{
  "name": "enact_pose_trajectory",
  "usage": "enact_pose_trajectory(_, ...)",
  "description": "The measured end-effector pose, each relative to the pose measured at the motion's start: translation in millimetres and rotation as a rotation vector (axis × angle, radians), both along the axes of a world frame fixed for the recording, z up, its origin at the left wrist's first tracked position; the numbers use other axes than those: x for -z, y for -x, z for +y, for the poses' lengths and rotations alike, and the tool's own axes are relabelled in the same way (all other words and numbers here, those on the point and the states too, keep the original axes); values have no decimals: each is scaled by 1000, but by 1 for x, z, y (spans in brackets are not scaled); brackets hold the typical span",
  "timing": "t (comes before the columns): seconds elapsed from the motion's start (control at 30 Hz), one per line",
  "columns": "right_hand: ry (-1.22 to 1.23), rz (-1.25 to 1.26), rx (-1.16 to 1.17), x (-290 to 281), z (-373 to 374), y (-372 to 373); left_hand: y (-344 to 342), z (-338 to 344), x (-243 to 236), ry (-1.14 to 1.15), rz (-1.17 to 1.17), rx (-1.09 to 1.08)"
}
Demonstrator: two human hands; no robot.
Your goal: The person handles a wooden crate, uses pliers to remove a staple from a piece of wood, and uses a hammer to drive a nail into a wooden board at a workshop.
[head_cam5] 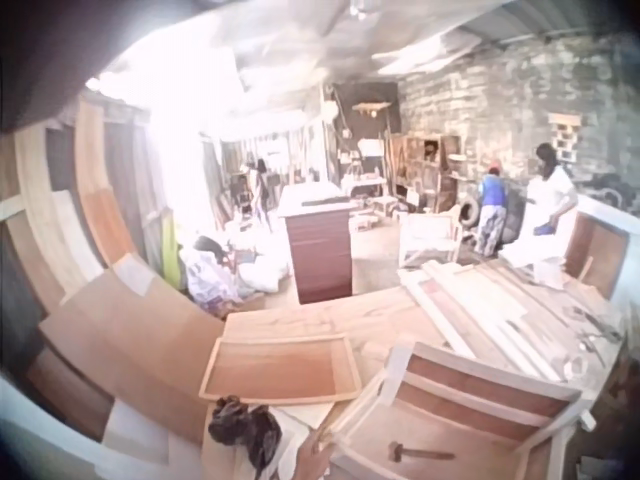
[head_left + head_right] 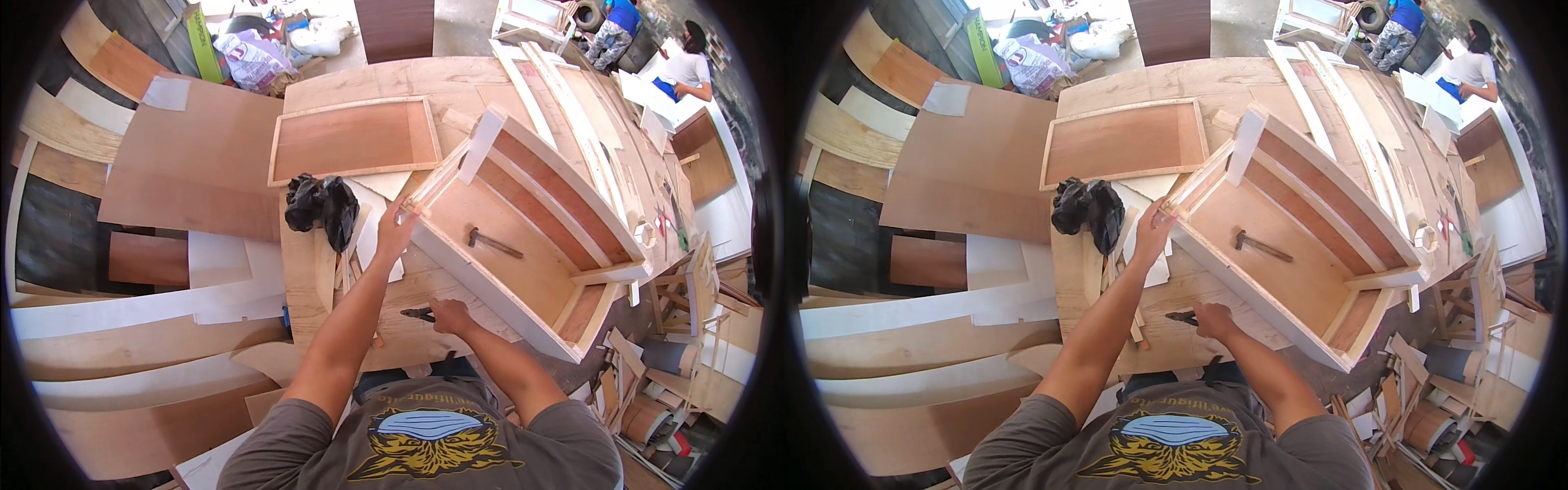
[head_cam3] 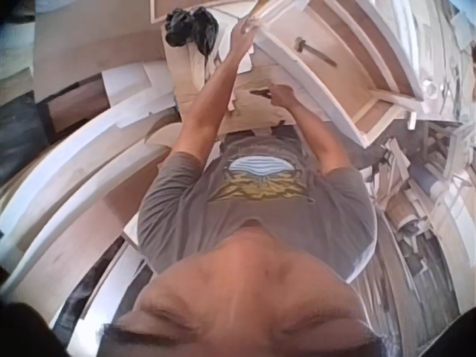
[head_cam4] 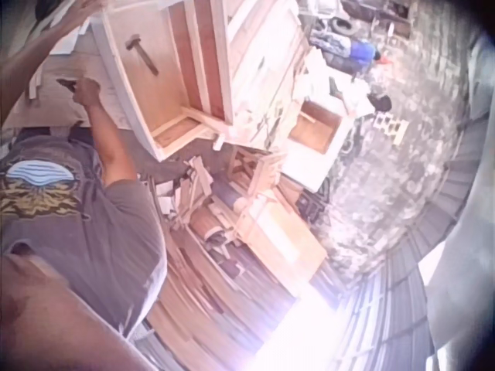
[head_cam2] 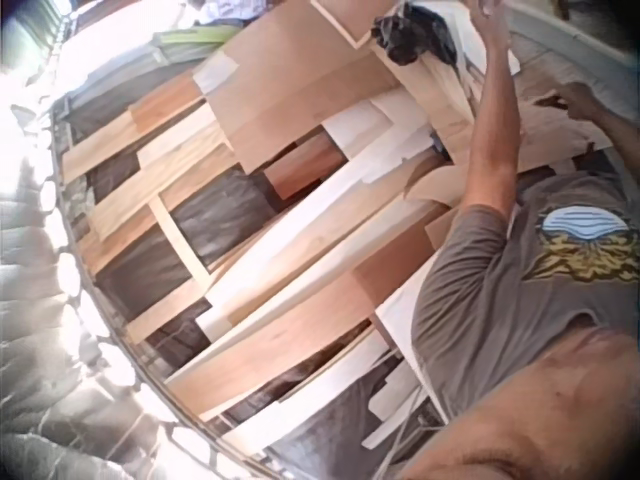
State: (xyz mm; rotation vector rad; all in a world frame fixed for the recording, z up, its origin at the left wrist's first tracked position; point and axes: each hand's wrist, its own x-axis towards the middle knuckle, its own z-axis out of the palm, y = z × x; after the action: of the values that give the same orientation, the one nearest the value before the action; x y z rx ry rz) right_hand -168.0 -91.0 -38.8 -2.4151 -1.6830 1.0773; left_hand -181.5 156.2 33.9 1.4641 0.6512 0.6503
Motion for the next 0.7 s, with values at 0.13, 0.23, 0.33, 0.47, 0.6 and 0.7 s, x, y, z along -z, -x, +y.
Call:
enact_pose_trajectory(0.13, -90, 173, 188, -62, -25, -20, 10, -3, 0, 88, -21, -104)
enact_pose_trajectory(0.23, -217, 375, 240, -95, -54, -47, 20, -21, -6, 88, -95, -155)
enact_pose_trajectory(0.33, -281, 707, 373, -128, -75, -55, 32, -37, -5, 104, -112, -195)
enact_pose_trajectory(0.47, -309, 931, 590, -165, -74, -55, 56, -65, -4, 160, -76, -218)
enact_pose_trajectory(0.6, -433, 795, 608, -174, -49, -53, 82, -88, 0, 114, 12, -213)
enact_pose_trajectory(0.7, -490, 610, 565, -180, -24, -56, 92, -84, -4, 47, -13, -194)
